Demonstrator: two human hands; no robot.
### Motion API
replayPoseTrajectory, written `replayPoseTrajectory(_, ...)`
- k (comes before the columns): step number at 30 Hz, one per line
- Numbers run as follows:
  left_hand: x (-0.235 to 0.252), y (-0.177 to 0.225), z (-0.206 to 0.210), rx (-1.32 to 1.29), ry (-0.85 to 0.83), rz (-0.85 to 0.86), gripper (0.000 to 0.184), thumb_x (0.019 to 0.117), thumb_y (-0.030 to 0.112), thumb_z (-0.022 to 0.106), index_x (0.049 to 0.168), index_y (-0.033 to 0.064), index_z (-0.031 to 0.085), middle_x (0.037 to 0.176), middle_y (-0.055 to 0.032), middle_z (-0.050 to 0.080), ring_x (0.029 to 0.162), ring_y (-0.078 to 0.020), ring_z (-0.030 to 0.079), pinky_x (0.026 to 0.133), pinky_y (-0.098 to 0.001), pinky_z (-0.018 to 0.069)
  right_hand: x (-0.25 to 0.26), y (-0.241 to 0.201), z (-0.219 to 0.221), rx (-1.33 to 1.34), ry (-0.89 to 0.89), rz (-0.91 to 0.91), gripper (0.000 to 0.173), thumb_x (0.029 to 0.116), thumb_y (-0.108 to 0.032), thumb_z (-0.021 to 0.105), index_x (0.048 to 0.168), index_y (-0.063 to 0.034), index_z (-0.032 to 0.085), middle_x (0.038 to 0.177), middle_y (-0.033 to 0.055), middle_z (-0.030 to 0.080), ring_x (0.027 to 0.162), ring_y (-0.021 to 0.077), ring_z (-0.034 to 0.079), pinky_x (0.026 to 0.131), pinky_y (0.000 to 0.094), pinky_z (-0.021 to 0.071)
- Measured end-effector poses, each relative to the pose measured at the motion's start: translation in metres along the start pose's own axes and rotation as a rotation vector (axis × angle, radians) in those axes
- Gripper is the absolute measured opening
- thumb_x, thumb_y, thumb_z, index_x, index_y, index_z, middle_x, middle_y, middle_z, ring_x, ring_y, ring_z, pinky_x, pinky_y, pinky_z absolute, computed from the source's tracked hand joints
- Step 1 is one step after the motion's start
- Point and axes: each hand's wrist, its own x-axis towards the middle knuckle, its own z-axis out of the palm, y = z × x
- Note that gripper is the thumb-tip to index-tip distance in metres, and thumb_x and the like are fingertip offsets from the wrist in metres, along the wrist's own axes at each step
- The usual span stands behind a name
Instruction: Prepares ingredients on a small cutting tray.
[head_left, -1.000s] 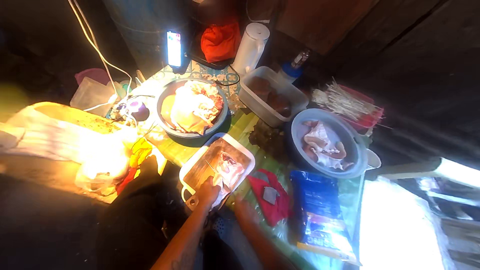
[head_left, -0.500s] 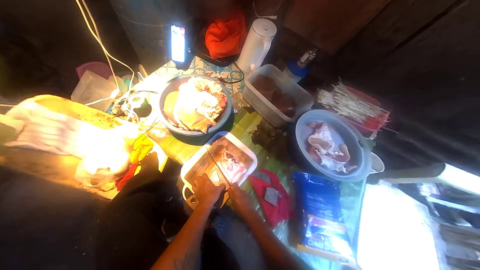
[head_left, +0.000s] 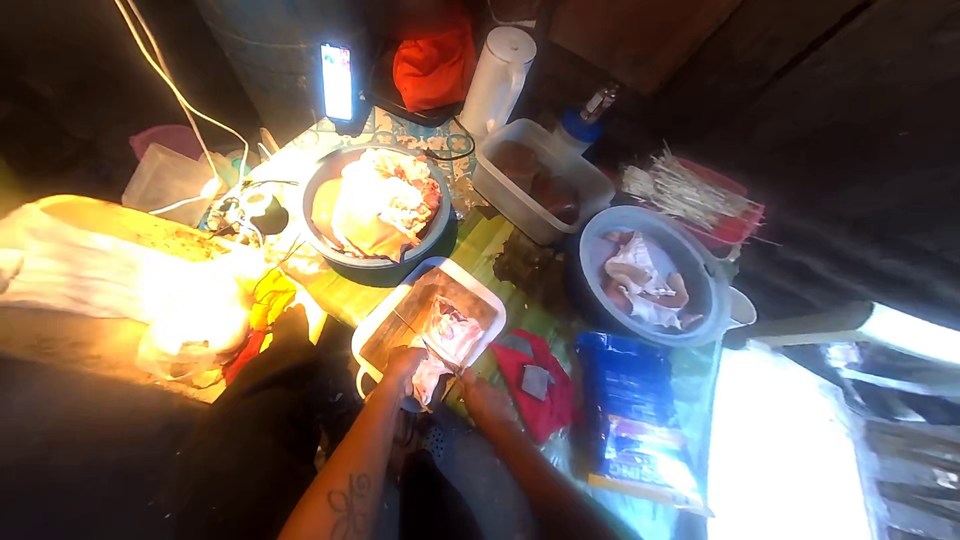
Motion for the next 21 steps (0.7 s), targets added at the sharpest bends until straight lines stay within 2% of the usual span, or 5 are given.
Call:
replayPoseTrajectory(6, -0.002, 0.039, -0.021, 0.085, -0.171, -0.088, 0.018, 0.101, 0.017, 0.053, 0.111, 0.0033, 0.059, 0.088, -0.0105, 0.062, 0.072, -0.0185, 0.061, 0.064, -0.0355, 0.0528, -0.03, 0.06, 0.016, -0.051, 0.031, 0.129, 0.049, 0.114, -0.033, 0.028, 0.151, -0.004, 0.042, 0.126, 0.0278, 0.067, 0.115, 0.0464, 0.068, 0.095, 0.0608, 0.0538)
replayPoseTrajectory(12, -0.014, 0.024, -0.036, 0.57, 0.257, 0.36, 0.034, 0.0912, 0.011, 0.073, 0.122, -0.0019, 0.067, 0.12, -0.0263, 0.066, 0.116, -0.0414, 0.062, 0.102, -0.0602, 0.0472, -0.024, 0.048, 0.023, 0.053, -0.011, 0.04, 0.051, 0.113, -0.041, 0.03, 0.145, -0.0056, 0.047, 0.12, 0.0245, 0.07, 0.114, 0.0432, 0.069, 0.095, 0.0593, 0.0539)
replayPoseTrajectory(14, -0.037, -0.001, -0.018, 0.36, 0.301, 0.381, 0.024, 0.0987, 0.009, 0.064, 0.119, -0.0038, 0.067, 0.109, -0.0203, 0.069, 0.101, -0.0306, 0.068, 0.093, -0.0489, 0.0542, -0.02, 0.044, 0.024, 0.06, -0.011, 0.039, 0.051, 0.1129, -0.042, 0.03, 0.146, -0.0058, 0.047, 0.12, 0.0239, 0.07, 0.114, 0.0422, 0.069, 0.096, 0.0589, 0.0537)
replayPoseTrajectory(17, -0.053, -0.035, 0.024, -0.329, 0.152, 0.078, 0.007, 0.1005, 0.0, 0.055, 0.099, -0.0056, 0.057, 0.076, -0.011, 0.061, 0.063, -0.015, 0.059, 0.06, -0.0266, 0.053, -0.022, 0.043, 0.025, 0.058, 0.011, 0.032, 0.05, 0.1128, -0.041, 0.032, 0.145, -0.006, 0.047, 0.119, 0.0233, 0.07, 0.113, 0.0414, 0.069, 0.095, 0.0579, 0.0541)
replayPoseTrajectory(21, -0.036, -0.03, 0.05, -0.753, 0.214, -0.031, 0.011, 0.1029, 0.003, 0.053, 0.112, -0.0035, 0.055, 0.096, -0.014, 0.055, 0.078, -0.0188, 0.054, 0.069, -0.0298, 0.0483, -0.026, 0.046, 0.028, 0.086, 0.033, 0.051, 0.05, 0.112, -0.041, 0.034, 0.144, -0.0062, 0.049, 0.117, 0.0235, 0.071, 0.112, 0.0424, 0.07, 0.094, 0.0577, 0.0548)
